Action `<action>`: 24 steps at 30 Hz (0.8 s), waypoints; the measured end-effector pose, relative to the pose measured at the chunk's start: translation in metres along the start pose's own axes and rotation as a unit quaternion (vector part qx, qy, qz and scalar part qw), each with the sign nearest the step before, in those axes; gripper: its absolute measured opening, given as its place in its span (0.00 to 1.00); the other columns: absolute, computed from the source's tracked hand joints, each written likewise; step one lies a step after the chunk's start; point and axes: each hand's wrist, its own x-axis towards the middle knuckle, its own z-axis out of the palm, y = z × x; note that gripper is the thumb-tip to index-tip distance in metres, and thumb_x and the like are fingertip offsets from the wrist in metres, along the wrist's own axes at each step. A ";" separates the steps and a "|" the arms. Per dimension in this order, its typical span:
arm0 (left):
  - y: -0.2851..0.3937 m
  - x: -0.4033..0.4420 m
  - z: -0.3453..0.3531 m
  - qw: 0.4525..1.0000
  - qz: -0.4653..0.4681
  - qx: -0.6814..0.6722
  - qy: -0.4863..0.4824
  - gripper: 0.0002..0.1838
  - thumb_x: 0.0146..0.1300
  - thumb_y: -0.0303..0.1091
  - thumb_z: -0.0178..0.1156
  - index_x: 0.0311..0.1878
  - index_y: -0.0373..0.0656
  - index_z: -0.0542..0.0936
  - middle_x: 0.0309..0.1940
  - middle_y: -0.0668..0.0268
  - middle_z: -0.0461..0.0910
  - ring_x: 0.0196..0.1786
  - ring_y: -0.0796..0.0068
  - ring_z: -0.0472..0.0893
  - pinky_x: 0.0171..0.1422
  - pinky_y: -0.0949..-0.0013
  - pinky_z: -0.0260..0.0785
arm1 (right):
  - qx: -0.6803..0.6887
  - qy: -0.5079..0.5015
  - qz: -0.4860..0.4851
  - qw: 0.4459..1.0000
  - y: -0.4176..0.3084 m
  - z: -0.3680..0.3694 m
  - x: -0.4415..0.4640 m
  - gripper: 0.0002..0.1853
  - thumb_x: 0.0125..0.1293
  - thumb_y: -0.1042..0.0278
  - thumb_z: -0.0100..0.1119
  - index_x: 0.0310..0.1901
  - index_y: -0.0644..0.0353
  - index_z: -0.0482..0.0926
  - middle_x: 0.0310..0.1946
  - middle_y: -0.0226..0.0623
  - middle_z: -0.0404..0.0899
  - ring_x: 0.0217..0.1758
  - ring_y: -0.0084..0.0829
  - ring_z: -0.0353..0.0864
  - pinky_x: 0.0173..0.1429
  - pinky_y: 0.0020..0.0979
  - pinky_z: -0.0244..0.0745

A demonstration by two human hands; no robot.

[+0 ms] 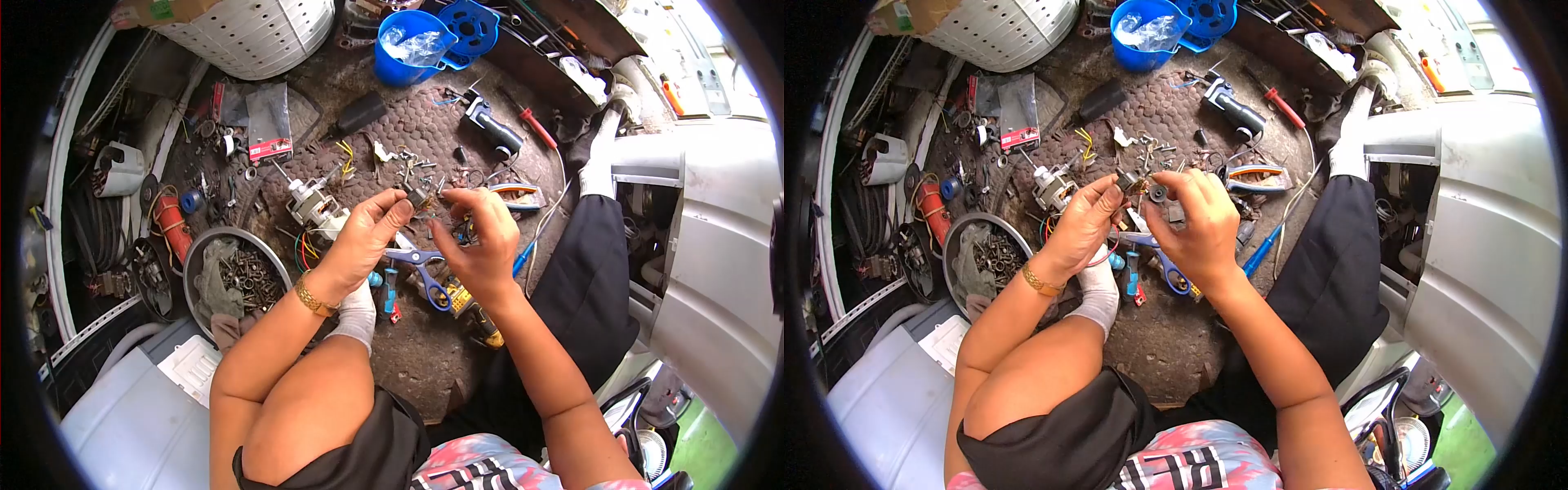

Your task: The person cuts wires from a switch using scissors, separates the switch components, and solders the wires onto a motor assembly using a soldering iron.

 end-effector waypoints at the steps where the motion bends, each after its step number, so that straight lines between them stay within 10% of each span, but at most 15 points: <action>1: 0.000 -0.001 -0.003 1.000 -0.011 0.002 -0.006 0.18 0.70 0.47 0.63 0.52 0.43 0.80 0.38 0.76 0.80 0.37 0.87 0.73 0.43 0.80 0.66 | -0.007 0.008 0.005 1.000 0.000 0.002 -0.001 0.15 0.50 0.75 0.72 0.41 0.58 0.81 0.29 0.35 0.77 0.34 0.38 0.78 0.36 0.36 0.73; 7: 0.000 -0.003 0.005 0.999 -0.002 0.053 0.006 0.16 0.72 0.47 0.63 0.49 0.43 0.81 0.32 0.82 0.71 0.33 0.92 0.63 0.37 0.82 0.55 | -0.028 0.009 -0.009 1.000 0.003 0.005 -0.004 0.08 0.54 0.77 0.70 0.36 0.59 0.82 0.29 0.37 0.78 0.32 0.39 0.77 0.36 0.36 0.73; 10: -0.003 -0.001 0.003 0.987 0.069 0.146 0.001 0.17 0.71 0.44 0.63 0.49 0.38 0.80 0.36 0.77 0.72 0.37 0.89 0.66 0.41 0.79 0.60 | 0.009 0.002 0.060 0.998 0.001 0.008 -0.008 0.05 0.60 0.76 0.68 0.37 0.61 0.81 0.28 0.34 0.79 0.30 0.33 0.77 0.35 0.33 0.72; 11: -0.004 0.000 0.002 0.976 0.105 0.190 -0.002 0.17 0.71 0.43 0.63 0.49 0.37 0.80 0.38 0.75 0.72 0.38 0.87 0.67 0.42 0.78 0.61 | 0.161 -0.015 0.214 0.963 -0.001 0.011 -0.011 0.03 0.64 0.74 0.65 0.37 0.61 0.80 0.27 0.32 0.78 0.29 0.29 0.77 0.34 0.30 0.71; 13: -0.004 0.007 -0.006 0.947 0.183 0.263 -0.031 0.18 0.71 0.42 0.64 0.49 0.34 0.79 0.40 0.72 0.72 0.41 0.85 0.68 0.46 0.77 0.63 | 0.421 -0.078 0.459 0.778 -0.002 0.006 -0.009 0.07 0.73 0.67 0.58 0.37 0.58 0.78 0.26 0.25 0.76 0.26 0.18 0.72 0.27 0.22 0.65; 14: -0.004 0.009 -0.009 0.927 0.222 0.298 -0.045 0.18 0.71 0.41 0.64 0.49 0.33 0.78 0.42 0.71 0.72 0.43 0.83 0.69 0.47 0.76 0.64 | 0.600 -0.162 0.545 0.562 0.017 -0.003 -0.012 0.09 0.73 0.62 0.58 0.35 0.53 0.75 0.25 0.24 0.75 0.25 0.17 0.69 0.22 0.19 0.58; 17: -0.001 0.006 -0.011 0.957 0.144 0.249 -0.050 0.16 0.72 0.42 0.63 0.48 0.36 0.79 0.39 0.74 0.72 0.42 0.86 0.69 0.47 0.78 0.63 | 0.739 -0.199 0.548 0.337 0.022 -0.004 -0.014 0.08 0.72 0.61 0.60 0.38 0.52 0.75 0.25 0.22 0.75 0.25 0.17 0.70 0.22 0.19 0.58; 21: 0.004 -0.003 -0.002 0.995 0.024 0.099 -0.003 0.16 0.72 0.44 0.62 0.50 0.40 0.80 0.36 0.79 0.74 0.39 0.89 0.68 0.44 0.80 0.62 | 0.234 -0.079 0.314 0.917 -0.009 0.001 -0.007 0.14 0.64 0.71 0.69 0.50 0.59 0.78 0.29 0.26 0.80 0.28 0.20 0.75 0.31 0.23 0.67; 24: 0.004 -0.005 -0.001 0.997 0.022 0.073 -0.004 0.17 0.72 0.46 0.62 0.54 0.44 0.80 0.36 0.80 0.77 0.36 0.91 0.68 0.42 0.83 0.61 | -0.010 -0.031 0.054 0.998 -0.005 0.000 -0.008 0.13 0.57 0.74 0.71 0.42 0.59 0.80 0.28 0.35 0.80 0.30 0.30 0.79 0.33 0.33 0.73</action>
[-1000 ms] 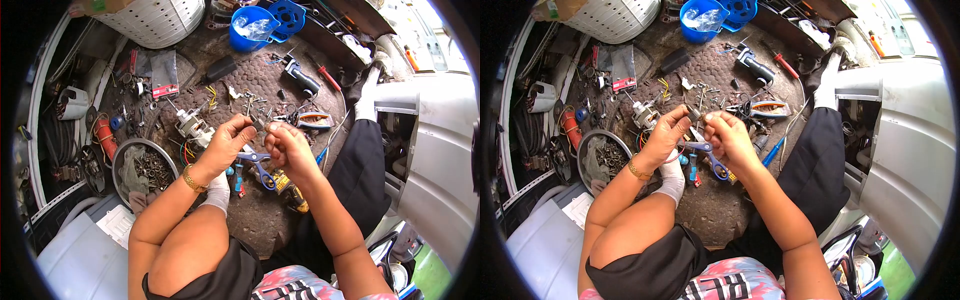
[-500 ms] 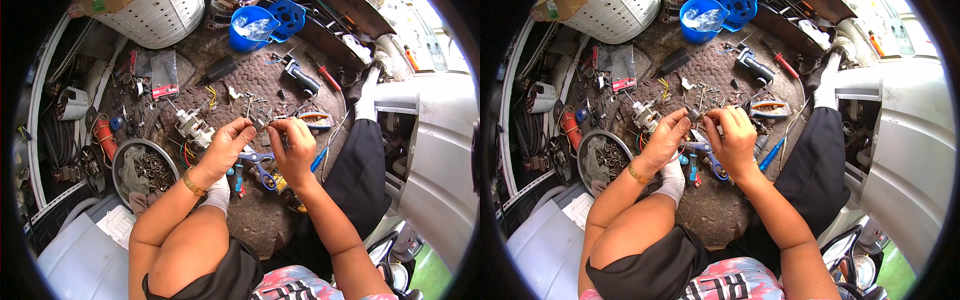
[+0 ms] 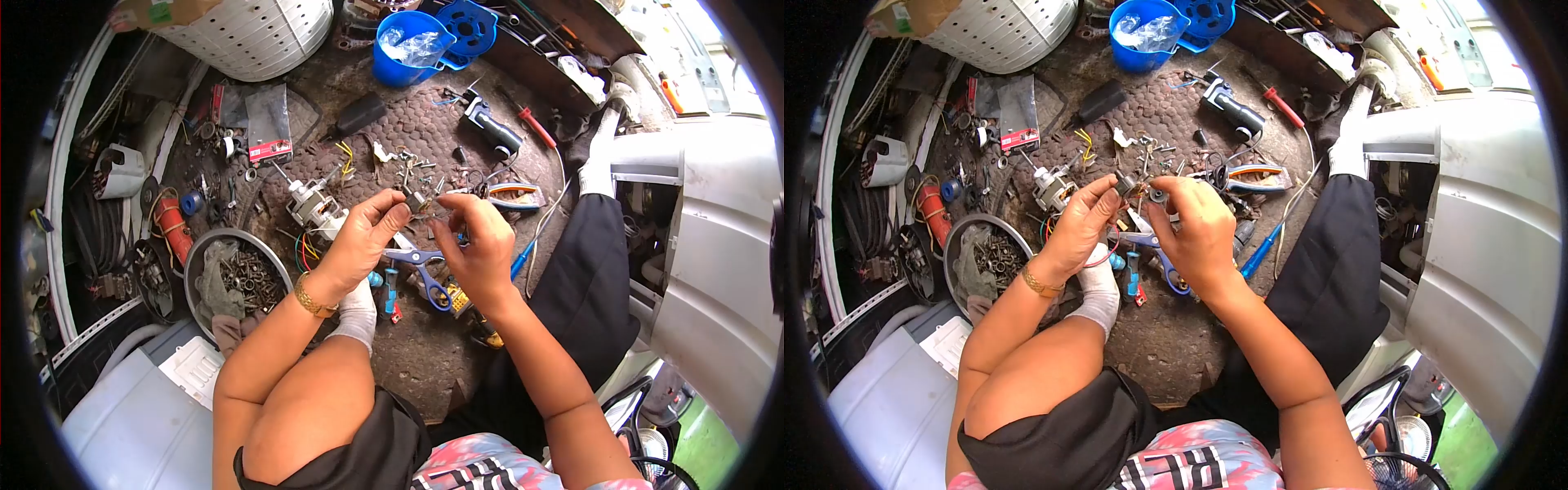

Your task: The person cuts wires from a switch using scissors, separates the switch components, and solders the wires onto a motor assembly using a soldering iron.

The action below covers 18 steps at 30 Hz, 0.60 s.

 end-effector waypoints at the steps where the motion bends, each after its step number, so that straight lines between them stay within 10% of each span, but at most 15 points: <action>1: 0.001 0.000 0.002 1.000 0.002 -0.001 -0.002 0.17 0.72 0.46 0.62 0.54 0.44 0.80 0.36 0.80 0.77 0.36 0.92 0.68 0.42 0.83 0.61 | -0.011 0.004 -0.012 1.000 0.002 0.002 0.000 0.12 0.56 0.74 0.71 0.41 0.59 0.81 0.28 0.36 0.80 0.30 0.32 0.80 0.34 0.34 0.73; 6: 0.001 0.001 0.003 0.997 0.051 0.049 -0.019 0.16 0.72 0.44 0.63 0.53 0.42 0.80 0.39 0.77 0.75 0.40 0.88 0.69 0.46 0.81 0.62 | -0.017 0.025 -0.038 0.999 0.003 0.005 0.002 0.06 0.59 0.77 0.67 0.37 0.61 0.80 0.25 0.34 0.79 0.29 0.31 0.79 0.33 0.33 0.73; 8: -0.005 0.003 0.005 0.981 0.137 0.134 -0.013 0.17 0.71 0.44 0.63 0.52 0.41 0.80 0.41 0.76 0.73 0.42 0.86 0.69 0.49 0.79 0.63 | 0.207 0.001 0.189 0.960 0.000 0.013 -0.005 0.02 0.63 0.76 0.63 0.36 0.61 0.80 0.23 0.31 0.77 0.25 0.27 0.76 0.30 0.29 0.69; 10: -0.005 0.006 0.003 0.958 0.184 0.220 -0.019 0.17 0.71 0.44 0.63 0.52 0.39 0.80 0.43 0.74 0.71 0.44 0.84 0.70 0.50 0.78 0.63 | 0.461 -0.054 0.403 0.789 -0.001 0.008 -0.004 0.04 0.69 0.71 0.56 0.36 0.57 0.79 0.21 0.25 0.75 0.21 0.19 0.68 0.25 0.22 0.60; 12: -0.007 0.006 0.001 0.953 0.192 0.232 -0.020 0.17 0.72 0.44 0.62 0.52 0.39 0.80 0.43 0.74 0.71 0.44 0.84 0.70 0.50 0.78 0.63 | 0.752 -0.189 0.491 0.397 0.015 -0.002 -0.001 0.04 0.70 0.66 0.56 0.38 0.55 0.77 0.21 0.24 0.74 0.21 0.16 0.64 0.24 0.21 0.57; 13: -0.010 0.007 0.001 0.963 0.178 0.202 -0.018 0.17 0.72 0.44 0.62 0.52 0.40 0.80 0.42 0.74 0.72 0.43 0.85 0.70 0.50 0.78 0.63 | 0.742 -0.199 0.507 0.392 0.014 -0.006 0.002 0.09 0.74 0.62 0.52 0.34 0.54 0.74 0.21 0.24 0.72 0.22 0.14 0.63 0.20 0.20 0.53; 16: -0.005 0.002 0.001 0.992 0.076 0.101 -0.009 0.17 0.72 0.45 0.62 0.52 0.42 0.80 0.39 0.76 0.74 0.42 0.86 0.70 0.50 0.79 0.64 | 0.462 -0.128 0.429 0.766 -0.009 -0.007 0.003 0.07 0.72 0.63 0.57 0.38 0.55 0.75 0.22 0.25 0.73 0.24 0.16 0.67 0.22 0.20 0.57; 18: 0.001 0.000 0.003 0.998 0.031 0.059 -0.003 0.16 0.73 0.46 0.61 0.53 0.44 0.80 0.37 0.77 0.75 0.41 0.87 0.71 0.50 0.79 0.64 | 0.100 -0.076 0.183 0.975 -0.007 -0.006 0.000 0.12 0.63 0.69 0.70 0.44 0.61 0.78 0.25 0.34 0.79 0.27 0.25 0.79 0.32 0.28 0.72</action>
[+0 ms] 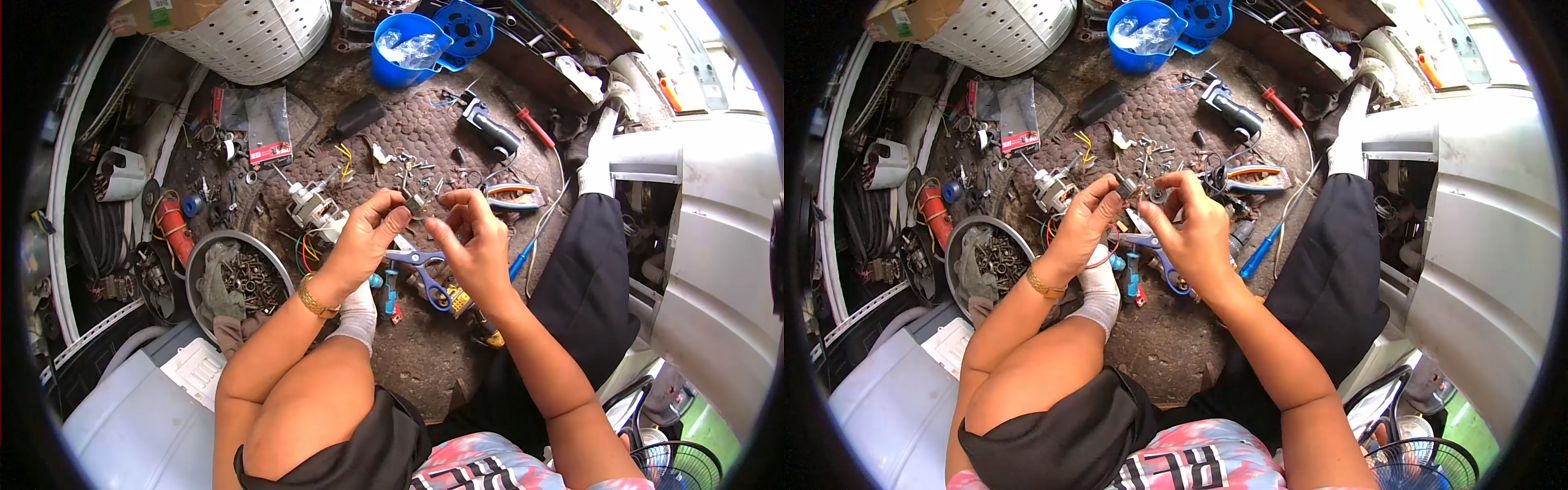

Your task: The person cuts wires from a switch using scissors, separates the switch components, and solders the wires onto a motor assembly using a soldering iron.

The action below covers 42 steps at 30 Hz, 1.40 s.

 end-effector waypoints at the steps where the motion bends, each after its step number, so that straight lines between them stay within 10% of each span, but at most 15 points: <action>1: 0.002 0.000 0.002 1.000 -0.002 -0.006 0.001 0.16 0.73 0.46 0.61 0.53 0.44 0.80 0.37 0.78 0.75 0.41 0.88 0.71 0.50 0.79 0.64 | -0.051 0.028 -0.079 0.995 0.002 0.000 0.001 0.12 0.62 0.69 0.70 0.43 0.60 0.78 0.26 0.36 0.79 0.27 0.24 0.79 0.32 0.29 0.72; 5: -0.002 0.001 0.003 1.000 -0.004 -0.017 0.003 0.14 0.73 0.42 0.62 0.49 0.40 0.79 0.38 0.76 0.72 0.41 0.87 0.69 0.48 0.79 0.64 | -0.107 0.082 -0.213 0.968 0.018 0.008 0.008 0.08 0.63 0.72 0.67 0.41 0.60 0.79 0.27 0.34 0.80 0.28 0.24 0.79 0.32 0.28 0.71; 7: -0.004 0.002 0.005 0.993 0.088 0.072 0.007 0.15 0.72 0.42 0.62 0.48 0.38 0.79 0.38 0.75 0.72 0.41 0.86 0.69 0.47 0.78 0.64 | 0.173 0.025 0.000 0.985 0.017 0.014 0.003 0.05 0.65 0.72 0.64 0.40 0.59 0.79 0.25 0.32 0.79 0.25 0.23 0.76 0.28 0.27 0.68; 8: -0.005 0.003 0.005 0.984 0.133 0.116 0.009 0.15 0.72 0.42 0.62 0.47 0.38 0.79 0.38 0.74 0.71 0.41 0.86 0.69 0.47 0.78 0.65 | 0.306 -0.006 0.109 0.946 0.017 0.016 0.002 0.03 0.65 0.72 0.62 0.39 0.58 0.79 0.25 0.31 0.79 0.24 0.22 0.74 0.25 0.26 0.66; 10: -0.010 0.006 0.002 0.975 0.167 0.145 0.007 0.15 0.72 0.41 0.63 0.47 0.37 0.78 0.39 0.73 0.71 0.40 0.86 0.69 0.46 0.78 0.65 | 0.592 -0.165 0.378 0.692 0.022 0.001 0.008 0.07 0.70 0.62 0.56 0.34 0.53 0.74 0.20 0.29 0.74 0.17 0.17 0.62 0.17 0.22 0.50; 12: -0.009 0.005 0.002 0.982 0.138 0.132 0.008 0.15 0.71 0.42 0.63 0.46 0.37 0.78 0.38 0.73 0.71 0.39 0.86 0.69 0.46 0.78 0.65 | 0.658 -0.233 0.424 0.576 0.025 -0.003 0.012 0.08 0.70 0.60 0.56 0.35 0.53 0.74 0.20 0.28 0.73 0.17 0.17 0.62 0.17 0.21 0.51; 16: 0.001 -0.004 0.005 0.999 -0.023 0.006 0.037 0.14 0.73 0.44 0.61 0.45 0.40 0.79 0.35 0.77 0.71 0.39 0.88 0.69 0.45 0.79 0.64 | 0.142 0.007 0.033 0.989 0.012 0.010 0.003 0.06 0.65 0.68 0.65 0.39 0.58 0.79 0.21 0.28 0.75 0.23 0.23 0.73 0.27 0.29 0.67; 21: 0.005 -0.005 0.009 0.997 -0.045 -0.049 0.037 0.14 0.74 0.45 0.60 0.44 0.43 0.79 0.32 0.80 0.71 0.41 0.89 0.70 0.44 0.79 0.65 | -0.183 0.090 -0.258 0.944 0.008 0.003 0.010 0.10 0.54 0.71 0.72 0.36 0.57 0.81 0.25 0.33 0.79 0.26 0.33 0.77 0.31 0.34 0.73; 24: 0.000 -0.003 0.009 0.999 -0.001 -0.001 0.032 0.13 0.74 0.44 0.60 0.44 0.43 0.79 0.33 0.79 0.72 0.41 0.89 0.70 0.44 0.78 0.65 | -0.139 0.093 -0.236 0.957 0.014 0.008 0.009 0.06 0.58 0.73 0.69 0.34 0.59 0.81 0.24 0.31 0.77 0.25 0.27 0.76 0.31 0.31 0.72; 26: -0.008 -0.002 0.009 0.994 0.070 0.076 0.032 0.13 0.74 0.44 0.60 0.44 0.43 0.79 0.33 0.80 0.72 0.41 0.89 0.70 0.44 0.78 0.65 | 0.072 0.040 0.018 0.996 0.010 0.015 -0.001 0.02 0.63 0.75 0.64 0.34 0.60 0.80 0.23 0.28 0.76 0.23 0.21 0.73 0.28 0.29 0.68; 30: -0.013 -0.001 0.006 0.990 0.088 0.104 0.038 0.12 0.75 0.43 0.59 0.44 0.43 0.79 0.33 0.80 0.72 0.41 0.90 0.69 0.45 0.78 0.65 | 0.660 -0.232 0.407 0.588 0.024 0.002 0.010 0.07 0.71 0.65 0.56 0.34 0.54 0.74 0.19 0.22 0.68 0.20 0.13 0.59 0.19 0.22 0.48; 31: -0.013 -0.003 0.005 0.997 0.036 0.058 0.038 0.12 0.75 0.43 0.59 0.44 0.43 0.79 0.33 0.81 0.72 0.41 0.90 0.69 0.45 0.78 0.65 | 0.673 -0.264 0.395 0.567 0.027 0.001 0.011 0.06 0.71 0.65 0.56 0.36 0.54 0.75 0.19 0.23 0.69 0.20 0.15 0.63 0.20 0.23 0.53; 35: -0.002 -0.005 0.007 0.993 -0.067 -0.084 0.048 0.13 0.75 0.44 0.59 0.44 0.43 0.80 0.34 0.81 0.73 0.41 0.91 0.68 0.47 0.79 0.64 | 0.115 0.003 0.027 0.993 0.015 0.015 0.004 0.07 0.67 0.66 0.63 0.36 0.59 0.78 0.22 0.31 0.76 0.23 0.27 0.77 0.28 0.30 0.70; 38: -0.003 -0.004 0.003 0.992 -0.059 -0.106 0.027 0.16 0.75 0.49 0.57 0.47 0.46 0.81 0.36 0.78 0.79 0.38 0.90 0.71 0.43 0.79 0.64 | -0.131 0.082 -0.204 0.967 0.005 0.008 0.010 0.08 0.63 0.66 0.68 0.35 0.59 0.79 0.22 0.38 0.77 0.24 0.33 0.79 0.32 0.31 0.72; 42: 0.000 -0.005 0.010 0.998 -0.037 -0.037 0.034 0.15 0.75 0.47 0.58 0.46 0.45 0.80 0.36 0.80 0.77 0.37 0.91 0.70 0.43 0.79 0.64 | -0.022 0.055 -0.117 0.991 0.011 0.013 0.009 0.06 0.64 0.69 0.64 0.33 0.61 0.79 0.20 0.32 0.75 0.23 0.28 0.76 0.30 0.28 0.69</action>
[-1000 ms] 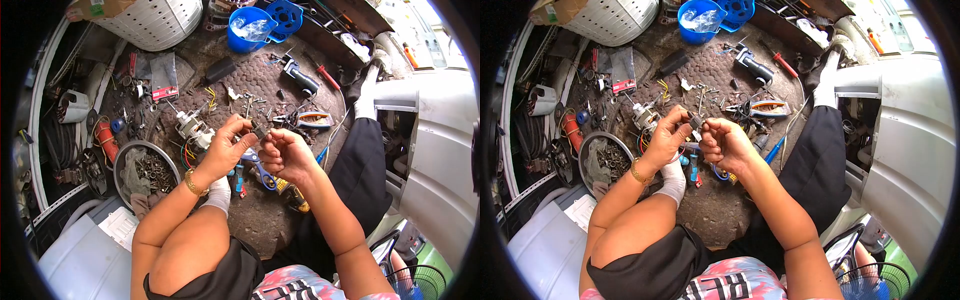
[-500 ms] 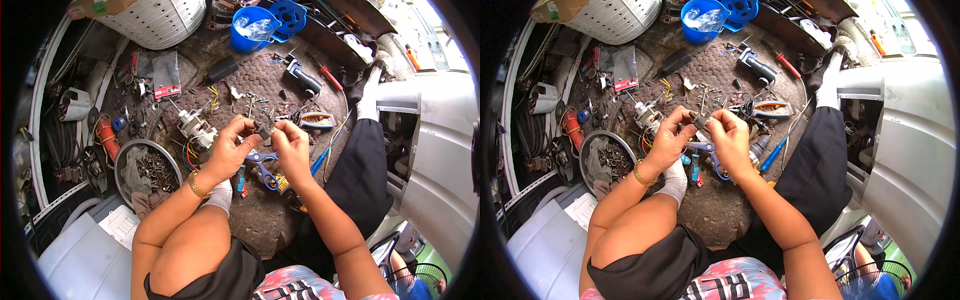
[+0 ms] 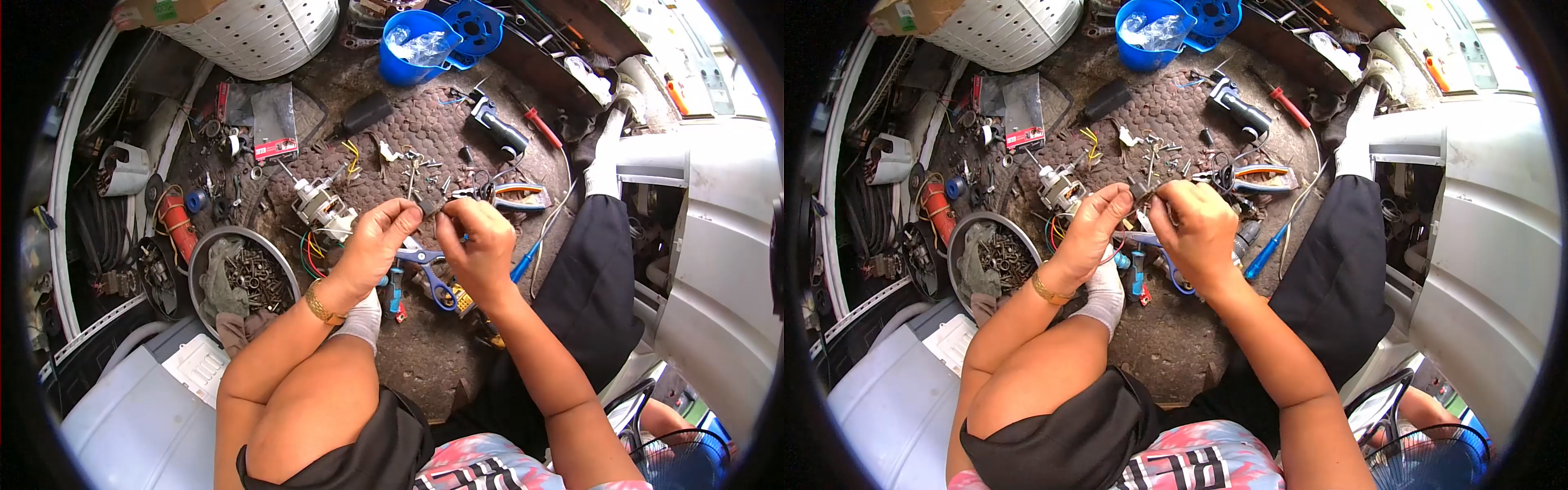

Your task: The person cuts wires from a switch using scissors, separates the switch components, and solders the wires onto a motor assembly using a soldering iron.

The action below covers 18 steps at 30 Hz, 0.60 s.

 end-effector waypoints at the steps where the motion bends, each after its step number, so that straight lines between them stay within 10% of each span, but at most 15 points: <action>1: 0.000 0.000 -0.002 0.999 0.015 0.033 -0.006 0.15 0.75 0.47 0.58 0.46 0.45 0.80 0.35 0.80 0.77 0.37 0.91 0.70 0.43 0.79 0.64 | 0.131 -0.022 0.124 0.983 0.001 0.004 -0.003 0.06 0.65 0.70 0.62 0.32 0.60 0.79 0.19 0.30 0.75 0.22 0.26 0.75 0.29 0.27 0.68; 3: -0.002 -0.001 -0.003 0.997 0.036 0.065 -0.007 0.14 0.75 0.47 0.58 0.45 0.45 0.80 0.35 0.80 0.77 0.38 0.91 0.70 0.43 0.79 0.64 | 0.381 -0.081 0.381 0.838 -0.003 0.000 -0.001 0.07 0.68 0.68 0.55 0.32 0.58 0.78 0.19 0.25 0.72 0.20 0.18 0.67 0.23 0.23 0.59; 4: -0.004 -0.001 -0.003 0.997 0.043 0.063 -0.002 0.14 0.75 0.47 0.57 0.45 0.45 0.80 0.35 0.80 0.76 0.38 0.91 0.70 0.43 0.79 0.64 | 0.540 -0.156 0.496 0.662 0.010 -0.008 0.000 0.08 0.70 0.63 0.55 0.33 0.55 0.77 0.18 0.25 0.71 0.19 0.16 0.63 0.19 0.23 0.53; 6: -0.007 0.000 -0.005 0.999 0.033 0.033 0.000 0.15 0.76 0.48 0.56 0.45 0.45 0.80 0.35 0.80 0.76 0.38 0.91 0.70 0.43 0.79 0.63 | 0.650 -0.204 0.511 0.523 0.010 -0.008 0.002 0.11 0.71 0.59 0.56 0.33 0.55 0.75 0.17 0.24 0.71 0.18 0.15 0.62 0.17 0.24 0.51; 8: -0.013 0.002 -0.011 1.000 0.000 -0.026 -0.003 0.16 0.76 0.49 0.55 0.45 0.45 0.80 0.35 0.79 0.76 0.38 0.90 0.70 0.43 0.78 0.63 | 0.454 -0.173 0.433 0.759 -0.002 -0.009 0.002 0.10 0.70 0.60 0.60 0.33 0.55 0.76 0.18 0.23 0.71 0.18 0.16 0.63 0.19 0.24 0.54; 10: -0.007 0.000 -0.013 0.999 -0.016 -0.050 0.006 0.17 0.77 0.49 0.53 0.46 0.45 0.80 0.36 0.78 0.78 0.38 0.89 0.71 0.42 0.78 0.63 | 0.094 -0.036 0.138 0.985 -0.008 0.002 -0.002 0.07 0.63 0.70 0.69 0.36 0.60 0.79 0.24 0.28 0.77 0.25 0.21 0.76 0.29 0.28 0.69; 13: 0.001 -0.003 -0.008 0.998 -0.024 -0.050 0.026 0.17 0.77 0.50 0.54 0.47 0.45 0.81 0.36 0.77 0.79 0.38 0.88 0.72 0.42 0.79 0.63 | -0.093 0.001 -0.105 0.990 -0.003 0.001 0.003 0.07 0.58 0.72 0.70 0.36 0.58 0.81 0.28 0.36 0.79 0.27 0.37 0.79 0.33 0.34 0.73; 16: 0.003 -0.003 -0.008 0.999 -0.020 -0.042 0.012 0.17 0.76 0.49 0.55 0.47 0.45 0.81 0.37 0.78 0.79 0.37 0.89 0.71 0.42 0.79 0.63 | -0.090 -0.001 -0.110 0.990 0.000 0.004 0.001 0.07 0.58 0.73 0.69 0.37 0.59 0.81 0.27 0.37 0.80 0.28 0.39 0.79 0.33 0.35 0.73; 18: 0.003 -0.005 -0.003 0.999 0.018 -0.014 0.029 0.16 0.75 0.48 0.58 0.45 0.43 0.80 0.34 0.79 0.75 0.37 0.90 0.69 0.42 0.79 0.62 | 0.070 -0.005 0.070 0.995 -0.006 0.013 -0.004 0.02 0.65 0.72 0.64 0.36 0.57 0.80 0.22 0.31 0.76 0.22 0.25 0.74 0.25 0.32 0.67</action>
